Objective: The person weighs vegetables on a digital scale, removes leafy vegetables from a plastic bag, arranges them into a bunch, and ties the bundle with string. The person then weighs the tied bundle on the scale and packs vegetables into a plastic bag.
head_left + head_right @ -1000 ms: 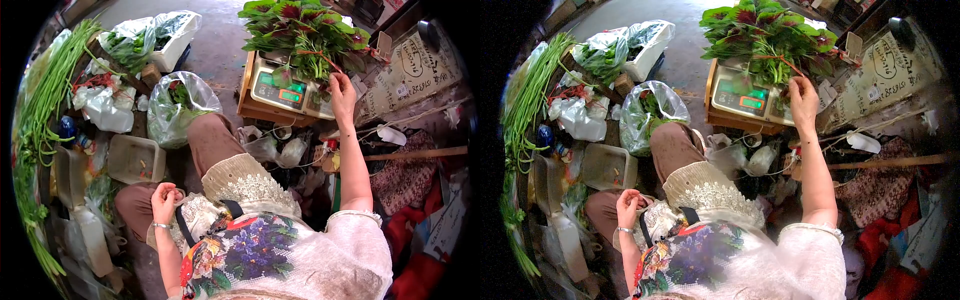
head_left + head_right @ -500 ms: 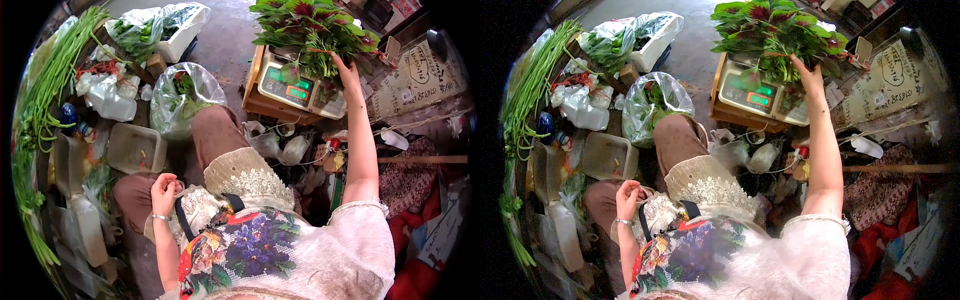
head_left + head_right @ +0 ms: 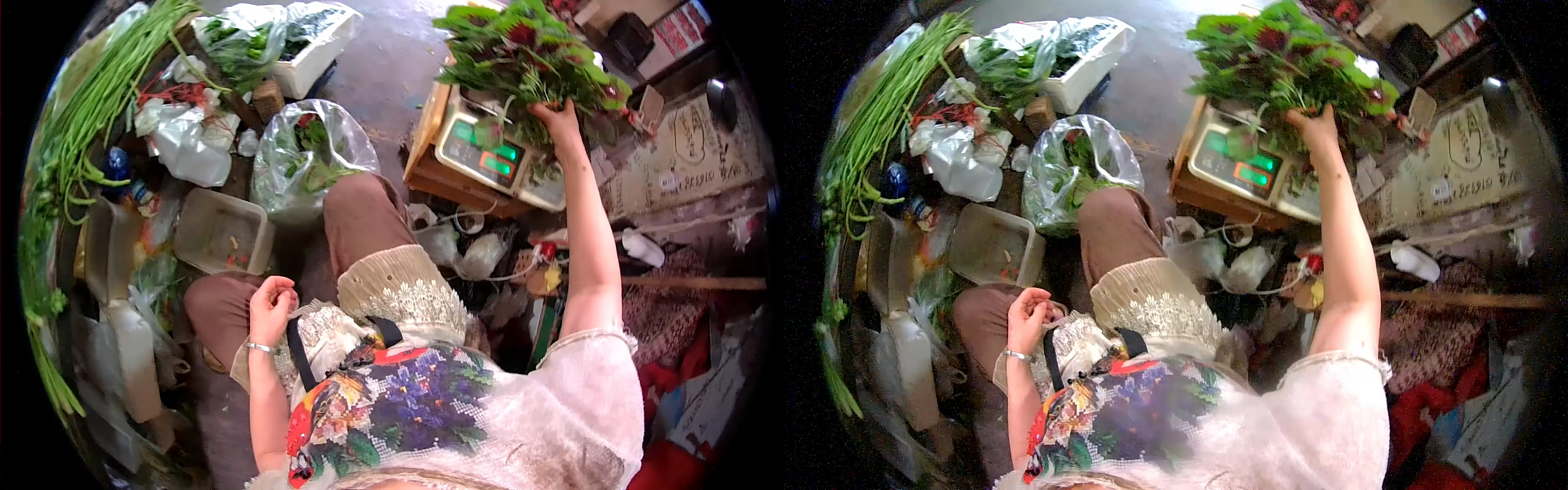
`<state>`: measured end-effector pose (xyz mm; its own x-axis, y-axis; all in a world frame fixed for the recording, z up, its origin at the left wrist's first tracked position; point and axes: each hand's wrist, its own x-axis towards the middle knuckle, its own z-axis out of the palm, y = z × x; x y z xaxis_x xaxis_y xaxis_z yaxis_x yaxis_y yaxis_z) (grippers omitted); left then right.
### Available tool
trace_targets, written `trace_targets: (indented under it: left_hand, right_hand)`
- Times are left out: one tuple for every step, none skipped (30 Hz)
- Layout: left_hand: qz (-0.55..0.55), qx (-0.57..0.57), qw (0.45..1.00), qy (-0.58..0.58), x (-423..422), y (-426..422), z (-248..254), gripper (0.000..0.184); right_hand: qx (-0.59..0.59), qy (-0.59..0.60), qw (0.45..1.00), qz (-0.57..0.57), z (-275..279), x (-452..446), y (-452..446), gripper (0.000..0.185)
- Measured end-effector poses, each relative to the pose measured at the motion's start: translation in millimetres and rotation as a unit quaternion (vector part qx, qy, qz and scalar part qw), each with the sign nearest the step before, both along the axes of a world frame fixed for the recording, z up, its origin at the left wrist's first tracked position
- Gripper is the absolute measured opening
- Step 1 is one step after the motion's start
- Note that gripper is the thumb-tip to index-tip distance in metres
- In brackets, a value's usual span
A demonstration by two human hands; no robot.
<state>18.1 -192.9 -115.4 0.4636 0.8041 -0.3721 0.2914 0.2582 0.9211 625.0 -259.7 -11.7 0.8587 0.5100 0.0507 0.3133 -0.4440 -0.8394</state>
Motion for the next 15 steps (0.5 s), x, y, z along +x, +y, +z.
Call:
trace_targets:
  left_hand:
    - [0.005, -0.002, 1.000, -0.002, 0, 0, -1, 0.015]
    - [0.007, -0.001, 1.000, 0.002, 1, 0, -1, 0.016]
    - [0.004, 0.011, 1.000, 0.004, 1, 1, -5, 0.016]
    - [0.001, -0.002, 1.000, 0.001, 3, 2, 0, 0.015]
    - [-0.005, -0.015, 1.000, 0.001, 5, 3, 6, 0.015]
    - [-0.004, -0.033, 0.999, -0.005, 5, 4, 5, 0.015]
    - [-0.015, -0.036, 0.999, -0.010, 8, 6, 14, 0.014]
    - [-0.021, -0.042, 0.998, -0.029, 10, 8, 19, 0.014]
    - [-0.027, -0.049, 0.997, -0.049, 13, 9, 22, 0.014]
    - [-0.052, -0.032, 0.996, -0.059, 18, 12, 26, 0.014]
    - [-0.067, -0.042, 0.995, -0.063, 23, 16, 36, 0.014]
    - [-0.080, -0.031, 0.993, -0.083, 30, 19, 41, 0.013]
    - [-0.092, -0.020, 0.990, -0.101, 38, 23, 46, 0.013]
    - [-0.105, -0.020, 0.987, -0.119, 47, 27, 55, 0.014]
    - [-0.116, -0.019, 0.984, -0.136, 55, 31, 64, 0.016]
  right_hand:
    - [0.028, -0.010, 1.000, 0.005, -4, 8, 3, 0.107]
    - [0.053, 0.003, 0.998, 0.025, 0, 6, 5, 0.104]
    - [0.076, 0.018, 0.996, 0.044, 3, 0, 7, 0.101]
    - [0.083, 0.014, 0.995, 0.057, 13, -15, 13, 0.101]
    - [0.092, 0.022, 0.994, 0.057, 28, -38, 18, 0.099]
    - [0.100, 0.031, 0.993, 0.054, 41, -58, 24, 0.097]
    - [0.107, 0.032, 0.992, 0.062, 47, -73, 32, 0.097]
    - [0.111, 0.007, 0.990, 0.084, 52, -87, 41, 0.096]
    - [0.114, -0.019, 0.988, 0.107, 60, -104, 49, 0.095]
    - [0.091, -0.066, 0.987, 0.118, 69, -126, 55, 0.095]
    - [0.112, -0.011, 0.982, 0.153, 83, -159, 61, 0.095]
    - [0.108, -0.019, 0.977, 0.185, 81, -173, 72, 0.094]
    - [0.104, -0.026, 0.970, 0.217, 80, -186, 84, 0.093]
    - [0.091, -0.037, 0.965, 0.244, 78, -203, 94, 0.093]
    - [0.078, -0.049, 0.958, 0.272, 76, -220, 105, 0.093]
